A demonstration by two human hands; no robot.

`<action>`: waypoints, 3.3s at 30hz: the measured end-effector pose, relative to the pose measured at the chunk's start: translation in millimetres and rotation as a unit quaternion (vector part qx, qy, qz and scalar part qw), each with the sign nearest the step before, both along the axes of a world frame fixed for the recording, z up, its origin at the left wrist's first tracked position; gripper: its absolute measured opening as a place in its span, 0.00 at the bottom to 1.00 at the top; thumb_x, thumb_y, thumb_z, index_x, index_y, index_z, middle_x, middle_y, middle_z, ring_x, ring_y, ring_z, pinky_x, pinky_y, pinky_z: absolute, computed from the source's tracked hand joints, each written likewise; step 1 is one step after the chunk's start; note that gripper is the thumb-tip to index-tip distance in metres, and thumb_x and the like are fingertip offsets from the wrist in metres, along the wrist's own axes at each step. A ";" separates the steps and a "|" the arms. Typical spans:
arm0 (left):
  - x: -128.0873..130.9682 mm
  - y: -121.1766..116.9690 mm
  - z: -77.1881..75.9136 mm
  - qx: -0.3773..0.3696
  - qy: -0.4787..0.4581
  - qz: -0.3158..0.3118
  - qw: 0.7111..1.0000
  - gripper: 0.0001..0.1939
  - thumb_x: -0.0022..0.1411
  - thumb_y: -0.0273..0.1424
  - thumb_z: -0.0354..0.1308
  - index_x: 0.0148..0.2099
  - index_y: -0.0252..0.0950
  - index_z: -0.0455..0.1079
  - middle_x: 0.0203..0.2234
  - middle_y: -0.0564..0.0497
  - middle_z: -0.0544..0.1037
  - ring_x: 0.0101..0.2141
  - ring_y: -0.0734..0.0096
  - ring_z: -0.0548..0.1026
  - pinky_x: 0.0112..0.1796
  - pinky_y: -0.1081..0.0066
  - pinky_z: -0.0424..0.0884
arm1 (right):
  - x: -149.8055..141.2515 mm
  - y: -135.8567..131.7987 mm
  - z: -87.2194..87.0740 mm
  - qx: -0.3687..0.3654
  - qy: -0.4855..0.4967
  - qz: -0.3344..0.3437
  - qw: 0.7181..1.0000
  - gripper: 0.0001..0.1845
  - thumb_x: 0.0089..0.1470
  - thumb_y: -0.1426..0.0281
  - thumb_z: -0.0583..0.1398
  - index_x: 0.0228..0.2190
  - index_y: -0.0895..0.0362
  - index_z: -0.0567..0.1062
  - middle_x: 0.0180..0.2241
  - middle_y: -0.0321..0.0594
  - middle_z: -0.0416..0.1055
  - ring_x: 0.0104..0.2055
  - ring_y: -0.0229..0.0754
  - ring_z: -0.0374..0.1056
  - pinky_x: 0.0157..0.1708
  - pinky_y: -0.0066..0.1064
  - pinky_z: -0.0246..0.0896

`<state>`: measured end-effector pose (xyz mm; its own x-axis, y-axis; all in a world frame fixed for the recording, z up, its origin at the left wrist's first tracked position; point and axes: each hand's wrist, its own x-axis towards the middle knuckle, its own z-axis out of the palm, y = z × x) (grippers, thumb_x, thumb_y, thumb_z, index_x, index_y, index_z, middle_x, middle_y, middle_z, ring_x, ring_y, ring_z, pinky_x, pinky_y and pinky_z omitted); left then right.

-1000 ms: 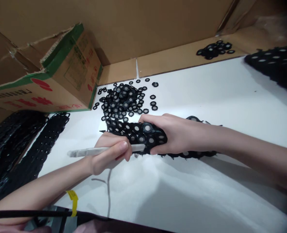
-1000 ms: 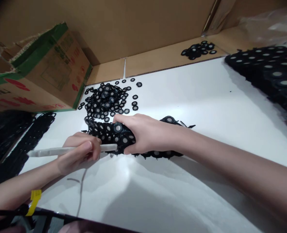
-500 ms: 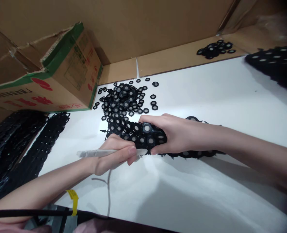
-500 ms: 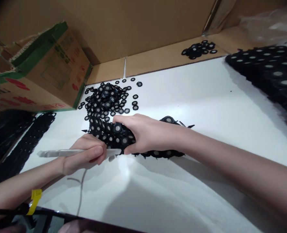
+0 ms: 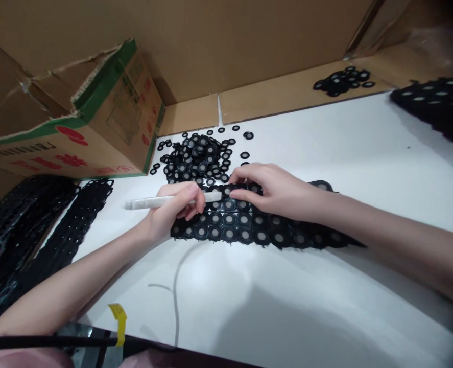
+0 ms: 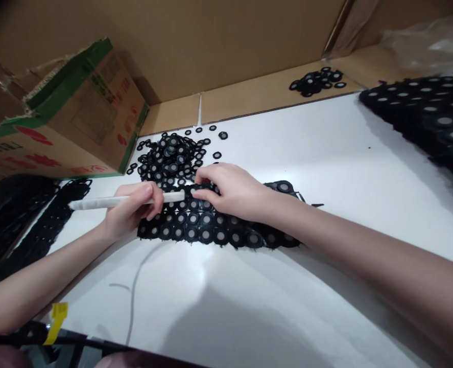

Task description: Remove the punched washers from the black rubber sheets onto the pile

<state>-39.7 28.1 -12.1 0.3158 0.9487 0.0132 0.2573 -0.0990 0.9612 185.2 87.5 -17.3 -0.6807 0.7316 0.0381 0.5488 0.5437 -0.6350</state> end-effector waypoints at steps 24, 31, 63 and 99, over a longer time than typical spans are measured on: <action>6.6 -3.1 2.6 0.097 0.150 -0.030 0.983 0.22 0.69 0.36 0.43 0.24 0.35 0.64 0.17 0.53 0.64 0.20 0.74 0.62 0.25 0.70 0.59 | -2.8 -1.0 -13.5 0.038 0.055 -0.013 0.998 0.05 0.51 0.69 0.58 0.30 0.55 0.74 0.32 0.40 0.75 0.38 0.44 0.69 0.40 0.35 0.60; 5.5 -4.2 1.7 0.111 0.135 -0.024 0.984 0.21 0.69 0.36 0.43 0.25 0.34 0.65 0.17 0.54 0.65 0.21 0.75 0.61 0.27 0.72 0.59 | -3.0 -1.1 -12.3 0.033 0.054 -0.022 0.998 0.05 0.50 0.69 0.58 0.30 0.56 0.75 0.32 0.41 0.75 0.37 0.44 0.68 0.39 0.34 0.60; 1.3 -12.1 1.6 0.086 0.094 -0.051 0.991 0.23 0.69 0.34 0.43 0.23 0.34 0.65 0.14 0.53 0.63 0.17 0.75 0.59 0.21 0.70 0.56 | -8.6 -11.5 0.5 -0.004 -0.048 -0.022 0.999 0.12 0.49 0.65 0.64 0.36 0.57 0.77 0.33 0.43 0.72 0.42 0.51 0.66 0.45 0.42 0.58; -0.9 -21.0 4.0 0.123 0.087 -0.057 0.987 0.23 0.71 0.36 0.44 0.24 0.33 0.66 0.15 0.54 0.63 0.18 0.77 0.61 0.22 0.72 0.56 | -7.2 -16.8 6.1 -0.108 -0.040 -0.019 0.993 0.29 0.40 0.59 0.67 0.46 0.54 0.72 0.37 0.39 0.74 0.42 0.51 0.69 0.40 0.38 0.64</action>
